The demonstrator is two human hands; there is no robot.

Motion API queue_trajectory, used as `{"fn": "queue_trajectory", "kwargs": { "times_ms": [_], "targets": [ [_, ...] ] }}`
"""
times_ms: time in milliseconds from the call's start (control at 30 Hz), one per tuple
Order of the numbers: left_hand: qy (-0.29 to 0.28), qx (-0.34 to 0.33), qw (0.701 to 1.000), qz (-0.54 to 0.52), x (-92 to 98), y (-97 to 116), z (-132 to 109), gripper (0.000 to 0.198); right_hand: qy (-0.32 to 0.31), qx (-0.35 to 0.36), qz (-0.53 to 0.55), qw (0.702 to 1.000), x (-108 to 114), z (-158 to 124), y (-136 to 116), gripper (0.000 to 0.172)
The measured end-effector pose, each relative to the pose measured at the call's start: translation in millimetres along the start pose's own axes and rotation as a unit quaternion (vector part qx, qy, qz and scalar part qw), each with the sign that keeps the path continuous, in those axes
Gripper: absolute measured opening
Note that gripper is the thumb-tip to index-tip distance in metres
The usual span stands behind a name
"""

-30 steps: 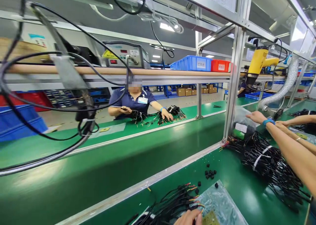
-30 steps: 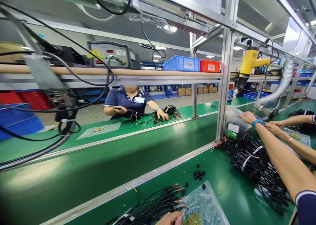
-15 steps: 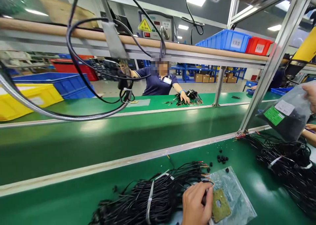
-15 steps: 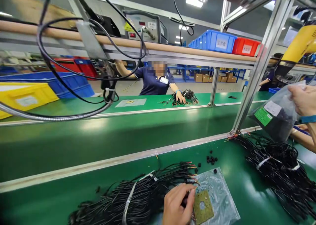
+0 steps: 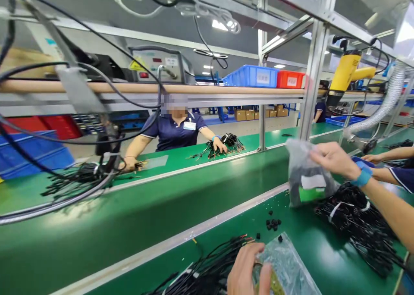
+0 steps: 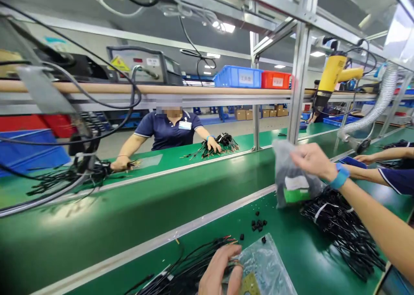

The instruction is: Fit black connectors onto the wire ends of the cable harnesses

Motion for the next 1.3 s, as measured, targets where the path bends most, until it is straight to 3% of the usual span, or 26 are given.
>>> {"fn": "queue_trajectory", "kwargs": {
  "times_ms": [33,100,200,267,367,467,633,700,833,933,1033,1167,1300],
  "targets": [
    [-0.001,0.056,0.998,-0.042,-8.6,7,15,0.033,-0.027,0.058,-0.015,0.998,-6,-9,-15,0.052],
    [-0.058,0.182,0.971,-0.143,-32.5,21,49,0.049,-0.033,0.123,-0.04,0.991,-11,-26,-38,0.049],
    [-0.079,0.355,0.883,-0.297,-62.9,40,97,0.079,-0.069,0.187,-0.044,0.979,-5,-49,-55,0.043],
    [-0.1,0.414,0.842,-0.331,-74.8,50,120,0.083,-0.14,0.23,-0.017,0.963,0,-65,-61,0.039],
    [-0.172,0.397,0.857,-0.279,-83.6,59,140,0.07,-0.236,0.266,0.029,0.934,7,-89,-70,0.035],
    [-0.205,0.355,0.884,-0.227,-89.9,62,143,0.047,-0.258,0.268,0.081,0.925,12,-105,-77,0.031],
    [-0.14,0.308,0.918,-0.206,-91.7,60,142,0.021,-0.242,0.208,0.078,0.944,6,-103,-66,0.026],
    [-0.116,0.285,0.93,-0.203,-90.5,60,145,0.019,-0.25,0.15,0.059,0.955,-2,-99,-55,0.022],
    [-0.096,0.266,0.935,-0.214,-91.7,58,150,0.023,-0.271,0.057,0.076,0.958,-20,-97,-42,0.032],
    [-0.094,0.278,0.927,-0.235,-90.1,52,152,0.032,-0.204,-0.028,0.141,0.968,-25,-94,-34,0.052],
    [-0.09,0.301,0.914,-0.255,-80.3,43,152,0.044,-0.077,-0.125,0.197,0.969,-25,-83,-20,0.052],
    [-0.067,0.318,0.913,-0.247,-53.6,25,140,0.047,0.06,-0.241,0.259,0.933,-33,-62,4,0.056],
    [-0.045,0.331,0.914,-0.229,-25.0,6,120,0.043,0.118,-0.277,0.266,0.915,-34,-44,25,0.056]
  ]
}}
Point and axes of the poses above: each hand's wrist, its own z-axis towards the middle knuckle, its own x-axis out of the back of the hand, y = z × x, the point moved 3 cm from there along z, towards the middle knuckle, and after that the axes turned 14 degrees about -z, right-handed, at the moved point
